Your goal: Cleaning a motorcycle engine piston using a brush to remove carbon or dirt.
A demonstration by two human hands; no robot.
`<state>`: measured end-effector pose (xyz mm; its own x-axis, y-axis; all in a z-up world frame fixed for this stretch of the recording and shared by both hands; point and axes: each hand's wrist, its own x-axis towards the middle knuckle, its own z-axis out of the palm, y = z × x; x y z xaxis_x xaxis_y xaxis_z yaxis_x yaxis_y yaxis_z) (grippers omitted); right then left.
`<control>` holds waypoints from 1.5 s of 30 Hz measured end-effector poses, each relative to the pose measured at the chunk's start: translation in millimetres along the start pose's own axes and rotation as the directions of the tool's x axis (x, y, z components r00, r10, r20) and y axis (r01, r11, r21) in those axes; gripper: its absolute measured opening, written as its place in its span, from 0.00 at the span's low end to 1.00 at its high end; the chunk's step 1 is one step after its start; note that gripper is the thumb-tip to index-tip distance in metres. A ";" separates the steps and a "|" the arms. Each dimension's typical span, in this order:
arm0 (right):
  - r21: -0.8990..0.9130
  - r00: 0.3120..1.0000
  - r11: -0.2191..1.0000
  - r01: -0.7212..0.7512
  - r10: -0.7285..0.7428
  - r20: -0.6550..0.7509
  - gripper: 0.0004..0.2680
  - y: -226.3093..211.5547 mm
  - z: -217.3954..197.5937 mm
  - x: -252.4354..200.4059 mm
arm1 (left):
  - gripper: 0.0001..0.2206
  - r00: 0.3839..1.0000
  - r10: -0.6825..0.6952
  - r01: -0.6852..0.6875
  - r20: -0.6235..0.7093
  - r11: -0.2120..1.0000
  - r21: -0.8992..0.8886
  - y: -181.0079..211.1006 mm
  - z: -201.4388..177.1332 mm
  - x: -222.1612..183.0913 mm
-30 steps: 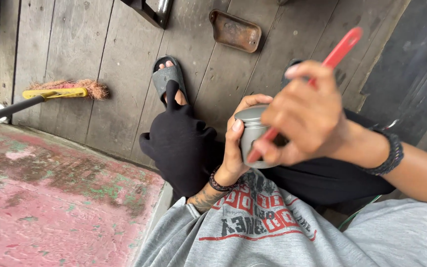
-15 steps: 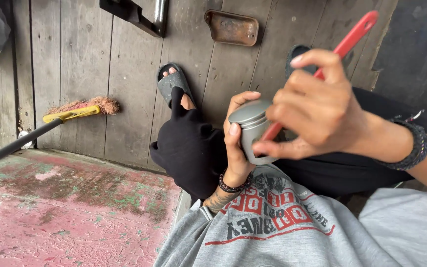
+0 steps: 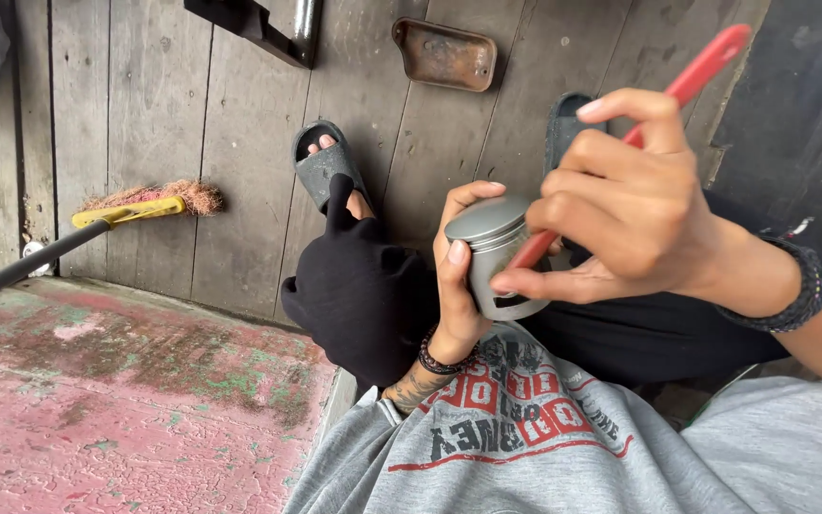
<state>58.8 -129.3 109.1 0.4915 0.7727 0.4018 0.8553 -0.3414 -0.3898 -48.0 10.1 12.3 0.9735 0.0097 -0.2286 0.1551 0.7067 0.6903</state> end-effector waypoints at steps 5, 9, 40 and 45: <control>-0.029 0.983 0.983 0.181 -0.180 0.041 0.15 -16.8 9.1 -1.7 | 0.32 0.999 0.038 -0.039 0.011 0.996 0.081 -0.9 -1.3 -0.2; -0.048 0.989 0.988 0.150 -0.149 0.021 0.14 -1.7 2.4 -2.3 | 0.33 0.999 0.021 -0.026 0.036 0.992 0.121 -0.8 -0.2 2.1; 0.022 0.995 0.995 0.098 -0.097 -0.027 0.14 19.7 -5.8 1.7 | 0.32 0.992 -0.042 0.079 0.116 0.938 -0.337 -7.6 0.4 7.5; 0.146 0.980 0.971 0.188 -0.196 0.041 0.14 4.3 -1.0 12.0 | 0.32 0.997 -0.026 0.050 0.075 0.943 -0.330 -13.4 -2.4 6.0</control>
<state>68.5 -122.1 113.0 0.3070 0.8459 0.4362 0.8993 -0.1078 -0.4239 -44.7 2.4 0.1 0.9790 -0.0620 -0.1942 0.1389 0.9002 0.4128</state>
